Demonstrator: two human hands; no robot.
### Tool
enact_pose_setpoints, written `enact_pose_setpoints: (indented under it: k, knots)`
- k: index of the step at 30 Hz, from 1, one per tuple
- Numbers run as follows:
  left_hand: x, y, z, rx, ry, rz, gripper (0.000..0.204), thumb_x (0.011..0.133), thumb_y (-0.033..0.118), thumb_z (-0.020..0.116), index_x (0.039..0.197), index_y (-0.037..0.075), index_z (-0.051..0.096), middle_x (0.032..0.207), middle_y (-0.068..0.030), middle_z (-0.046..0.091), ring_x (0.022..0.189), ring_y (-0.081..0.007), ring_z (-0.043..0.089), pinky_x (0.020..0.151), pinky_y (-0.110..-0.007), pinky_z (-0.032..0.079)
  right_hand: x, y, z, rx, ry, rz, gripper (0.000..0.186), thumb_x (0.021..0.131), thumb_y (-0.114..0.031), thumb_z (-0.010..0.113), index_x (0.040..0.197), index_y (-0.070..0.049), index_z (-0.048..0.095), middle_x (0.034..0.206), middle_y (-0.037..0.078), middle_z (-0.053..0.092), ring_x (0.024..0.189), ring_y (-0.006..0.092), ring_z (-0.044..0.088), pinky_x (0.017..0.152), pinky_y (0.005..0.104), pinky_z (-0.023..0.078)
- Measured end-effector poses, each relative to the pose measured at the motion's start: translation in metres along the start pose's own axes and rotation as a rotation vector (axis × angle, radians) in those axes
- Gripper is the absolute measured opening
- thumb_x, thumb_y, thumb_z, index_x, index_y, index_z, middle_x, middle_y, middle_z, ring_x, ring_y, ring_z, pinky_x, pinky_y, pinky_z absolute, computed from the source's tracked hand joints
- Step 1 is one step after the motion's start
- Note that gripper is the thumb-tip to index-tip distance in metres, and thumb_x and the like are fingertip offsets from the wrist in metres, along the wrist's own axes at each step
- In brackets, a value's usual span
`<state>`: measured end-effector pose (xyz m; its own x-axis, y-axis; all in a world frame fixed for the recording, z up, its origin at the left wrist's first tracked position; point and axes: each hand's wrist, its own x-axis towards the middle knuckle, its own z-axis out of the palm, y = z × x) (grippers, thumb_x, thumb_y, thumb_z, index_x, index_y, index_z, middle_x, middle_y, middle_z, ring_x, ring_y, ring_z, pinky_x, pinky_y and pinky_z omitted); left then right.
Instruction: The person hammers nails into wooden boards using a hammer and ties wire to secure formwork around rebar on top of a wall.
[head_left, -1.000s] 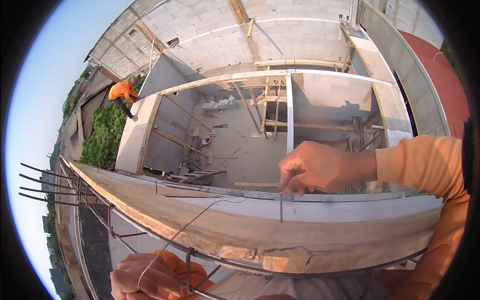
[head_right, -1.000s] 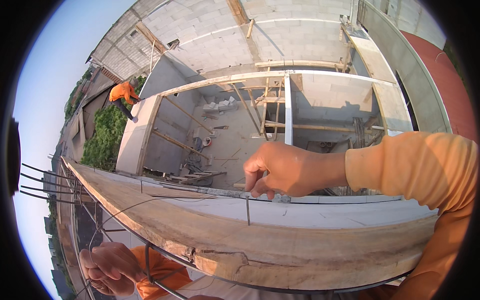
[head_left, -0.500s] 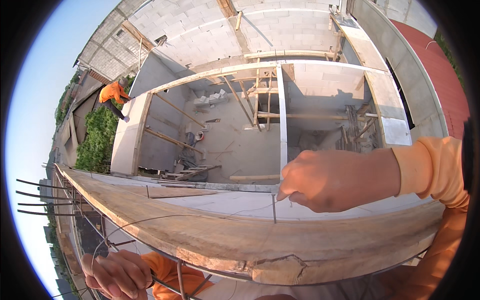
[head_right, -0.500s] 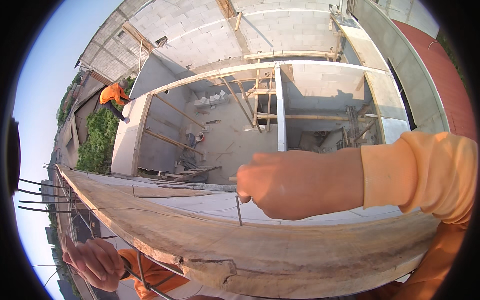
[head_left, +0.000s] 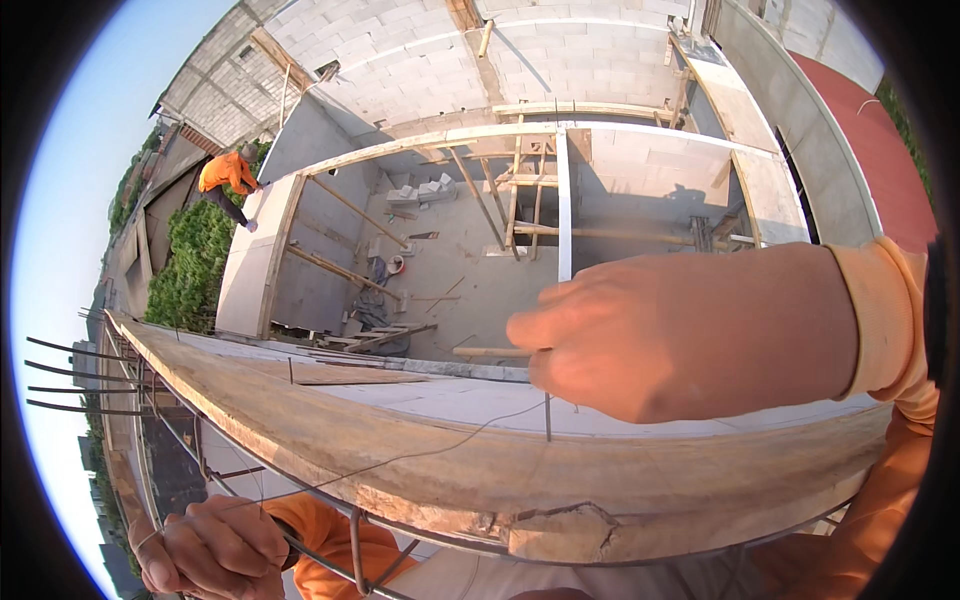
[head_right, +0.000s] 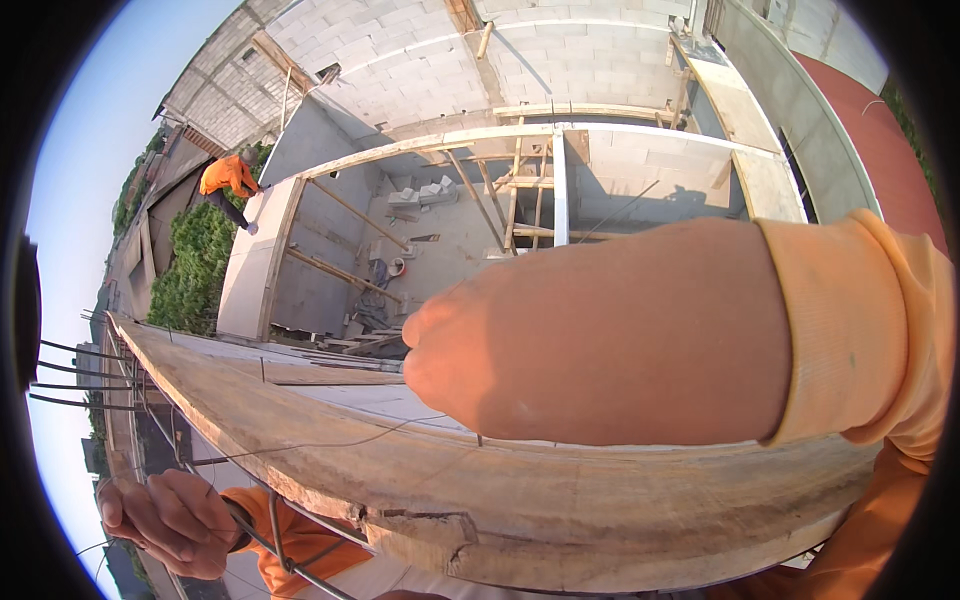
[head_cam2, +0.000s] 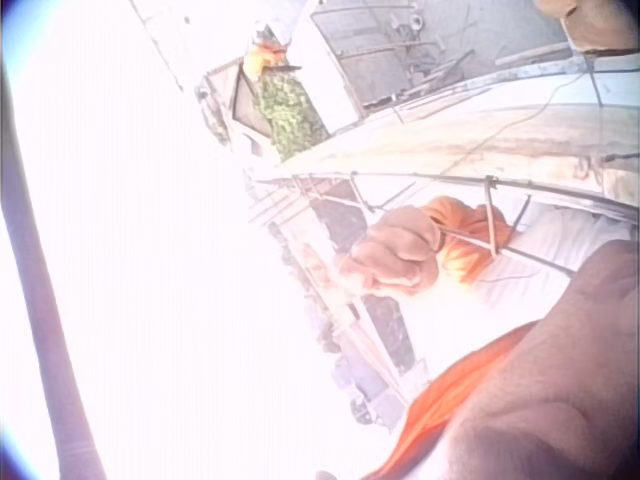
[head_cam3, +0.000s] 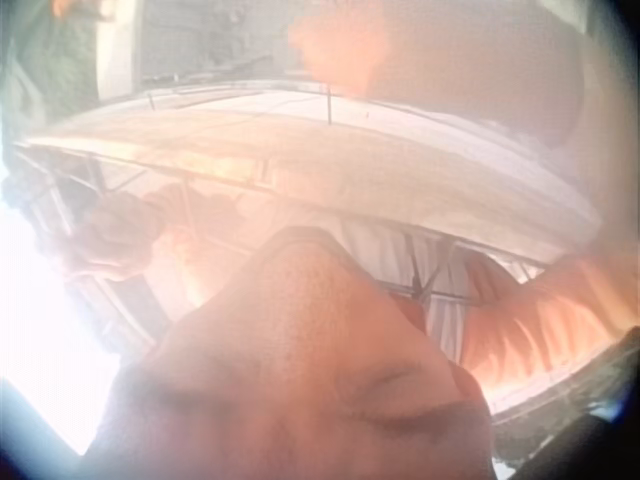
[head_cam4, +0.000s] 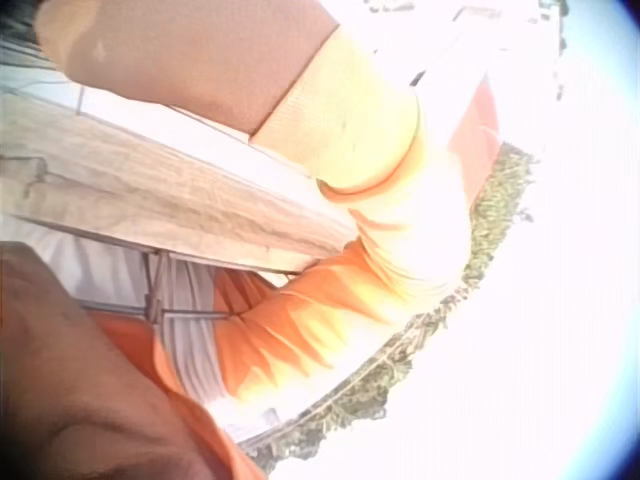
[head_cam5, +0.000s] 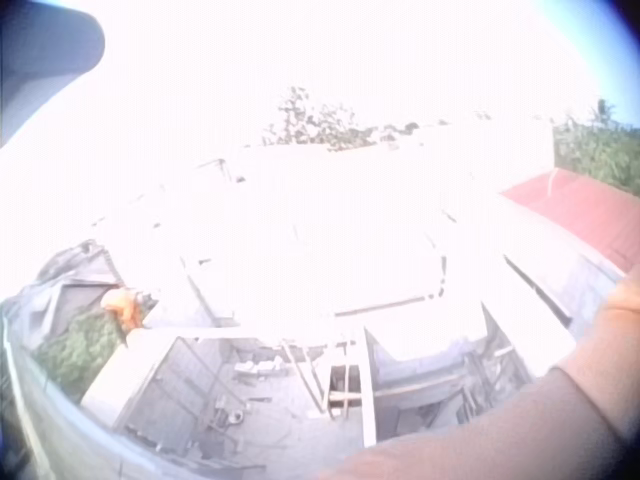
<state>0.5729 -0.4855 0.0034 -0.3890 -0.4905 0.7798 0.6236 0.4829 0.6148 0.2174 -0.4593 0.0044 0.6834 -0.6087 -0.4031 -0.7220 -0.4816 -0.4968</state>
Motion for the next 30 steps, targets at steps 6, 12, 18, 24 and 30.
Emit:
enact_pose_setpoints:
  k: [6, 12, 18, 24, 30]
  knots:
    - [0.011, -0.003, 0.005, -0.011, -0.038, 0.027, 0.031, 0.114, 0.026, 0.033, 0.120, -0.003, 0.044, 0.048, 0.0013, 0.042, 0.028, -0.0066, 0.030, 0.024, -0.023, 0.028, 0.019, 0.035, 0.016, 0.167, 0.271, -0.199, 0.015, 0.093, -0.005, 0.059, 0.102, 0.002, 0.069, 0.100, 0.013, 0.054, 0.096, 0.0285, 0.058, 0.085, 0.0397, 0.049]
    - [0.018, -0.006, 0.009, -0.039, -0.076, 0.041, 0.032, 0.114, 0.024, 0.033, 0.121, -0.005, 0.045, 0.050, 0.0006, 0.044, 0.029, -0.0060, 0.031, 0.025, -0.023, 0.028, 0.035, 0.042, 0.031, 0.509, 0.397, -0.122, 0.015, 0.098, -0.010, 0.062, 0.102, 0.002, 0.071, 0.093, 0.013, 0.066, 0.094, 0.0270, 0.063, 0.086, 0.0397, 0.049]
    - [0.017, -0.007, 0.011, 0.026, -0.069, 0.098, 0.034, 0.114, 0.024, 0.031, 0.123, -0.006, 0.045, 0.052, 0.0011, 0.042, 0.029, -0.0057, 0.030, 0.025, -0.022, 0.029, 0.047, 0.051, 0.045, 0.644, 0.492, -0.042, 0.016, 0.088, -0.013, 0.075, 0.093, 0.001, 0.077, 0.090, 0.017, 0.074, 0.088, 0.0271, 0.071, 0.080, 0.0397, 0.054]
    - [0.027, -0.004, 0.005, -0.042, -0.088, 0.029, 0.036, 0.114, 0.023, 0.025, 0.125, -0.007, 0.041, 0.055, 0.0000, 0.040, 0.030, -0.0061, 0.029, 0.025, -0.021, 0.029, 0.050, 0.057, 0.049, 0.578, 0.462, 0.010, 0.022, 0.091, -0.020, 0.074, 0.097, 0.001, 0.077, 0.096, 0.014, 0.074, 0.091, 0.0226, 0.068, 0.083, 0.0361, 0.052]
    - [0.040, 0.005, 0.003, -0.123, -0.179, -0.079, 0.032, 0.114, 0.021, 0.025, 0.125, -0.006, 0.039, 0.056, -0.0006, 0.042, 0.031, -0.0057, 0.030, 0.025, -0.021, 0.028, 0.034, 0.064, 0.057, 0.550, 0.102, 0.183, 0.022, 0.094, -0.018, 0.068, 0.102, 0.001, 0.077, 0.099, 0.016, 0.075, 0.092, 0.0271, 0.070, 0.084, 0.0389, 0.054]
